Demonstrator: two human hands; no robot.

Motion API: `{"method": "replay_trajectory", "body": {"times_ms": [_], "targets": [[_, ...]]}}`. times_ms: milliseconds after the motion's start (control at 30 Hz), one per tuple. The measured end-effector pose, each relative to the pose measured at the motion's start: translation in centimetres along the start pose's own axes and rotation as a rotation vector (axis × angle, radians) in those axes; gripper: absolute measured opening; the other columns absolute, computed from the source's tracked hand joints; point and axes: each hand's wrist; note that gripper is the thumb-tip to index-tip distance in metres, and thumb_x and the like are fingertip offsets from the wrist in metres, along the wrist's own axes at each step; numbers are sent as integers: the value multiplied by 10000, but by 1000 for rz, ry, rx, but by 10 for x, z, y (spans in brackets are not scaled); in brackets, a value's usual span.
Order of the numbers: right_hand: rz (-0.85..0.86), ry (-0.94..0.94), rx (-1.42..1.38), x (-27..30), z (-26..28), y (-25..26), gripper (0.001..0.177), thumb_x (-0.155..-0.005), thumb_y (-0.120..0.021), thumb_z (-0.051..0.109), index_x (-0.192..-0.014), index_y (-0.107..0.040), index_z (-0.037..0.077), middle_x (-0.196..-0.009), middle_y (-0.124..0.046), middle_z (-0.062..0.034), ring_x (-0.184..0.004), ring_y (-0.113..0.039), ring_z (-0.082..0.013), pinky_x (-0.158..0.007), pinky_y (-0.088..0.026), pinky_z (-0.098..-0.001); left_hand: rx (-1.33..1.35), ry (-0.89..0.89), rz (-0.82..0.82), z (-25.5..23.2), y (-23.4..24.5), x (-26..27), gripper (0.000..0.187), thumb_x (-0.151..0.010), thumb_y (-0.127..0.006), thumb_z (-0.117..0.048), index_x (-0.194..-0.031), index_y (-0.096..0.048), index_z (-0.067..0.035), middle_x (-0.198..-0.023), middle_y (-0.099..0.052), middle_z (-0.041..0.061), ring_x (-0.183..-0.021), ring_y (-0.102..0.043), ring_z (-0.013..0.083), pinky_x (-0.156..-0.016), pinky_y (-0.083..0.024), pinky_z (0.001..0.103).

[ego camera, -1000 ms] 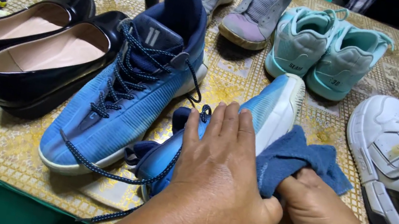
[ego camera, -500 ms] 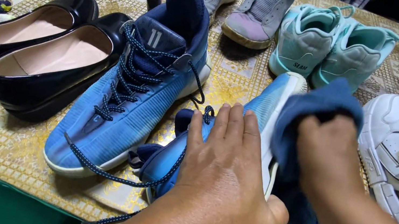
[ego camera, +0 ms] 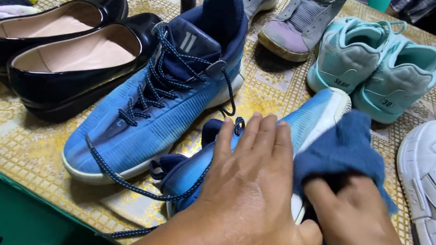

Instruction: The person wipes the exterior of a light blue sneaker with a blue cloth, then switches to a dark blue sneaker and continues wiping its upper and sole. The shoes are placed on a table with other footwear nearby.

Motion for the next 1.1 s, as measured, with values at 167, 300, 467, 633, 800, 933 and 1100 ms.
{"method": "replay_trajectory", "body": {"times_ms": [167, 300, 467, 633, 800, 933, 1100], "targets": [[-23, 182, -391, 30, -4, 15, 327, -892, -654, 54, -1213, -671, -8, -1099, -632, -123, -949, -570, -217, -808, -470, -382, -8, -61, -107, 2, 17, 21, 1357, -609, -822, -650, -1412, -254, 286, -1485, -290, 497, -1468, -186, 614, -1174, -29, 699], [186, 134, -459, 54, -39, 5, 346, -964, -628, 38, -1303, -689, 68, -1192, -653, -74, -903, -690, -173, -794, -589, -328, -7, -72, -43, 6, 26, 26, 1492, -537, -834, -760, -1368, -204, 308, -1439, -249, 529, -1420, -123, 654, -1149, 12, 754], [-50, 583, -145, 9, 25, 35, 301, -889, -609, 21, -1174, -664, 106, -1248, -663, -111, -1112, -651, -302, -961, -486, -415, 21, -51, 105, 13, 33, 32, 1473, -545, -876, -683, -1398, -180, 296, -1456, -193, 535, -1456, -96, 638, -1136, 40, 751], [-112, 301, 126, -19, 13, 43, 221, -914, -601, 106, -1088, -716, 178, -1138, -715, -111, -1102, -681, -344, -967, -513, -425, -90, -50, -9, 16, 24, 55, 1444, -553, -877, -698, -1378, -194, 271, -1469, -141, 514, -1498, -61, 610, -1129, 28, 753], [-196, 490, -69, 6, 17, 14, 323, -843, -579, 20, -1134, -692, 103, -1228, -673, -145, -1187, -622, -353, -1035, -449, -414, -92, 109, -59, 13, 21, 63, 1424, -510, -858, -570, -1454, -145, 222, -1558, -115, 404, -1534, -36, 532, -1136, 37, 747], [-160, 518, -267, 34, 47, 3, 367, -850, -558, -12, -1180, -682, 86, -1296, -683, -122, -1268, -625, -312, -1121, -414, -390, -92, 163, -9, 12, 24, 58, 1436, -474, -880, -563, -1410, -134, 230, -1582, -120, 407, -1507, -34, 559, -1097, 47, 759], [9, 528, -479, 47, 58, 8, 425, -885, -600, 24, -1309, -636, 17, -1406, -630, -174, -1338, -559, -356, -1112, -359, -425, -821, 7, -250, 39, -13, 71, 1267, -706, -836, -579, -1566, -169, 70, -1654, -202, 225, -1562, -124, 362, -1208, -44, 581]]}}
Point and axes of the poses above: each hand's wrist, its own x-axis away from the middle knuckle, its own y-axis out of the back of the hand, z = x × y
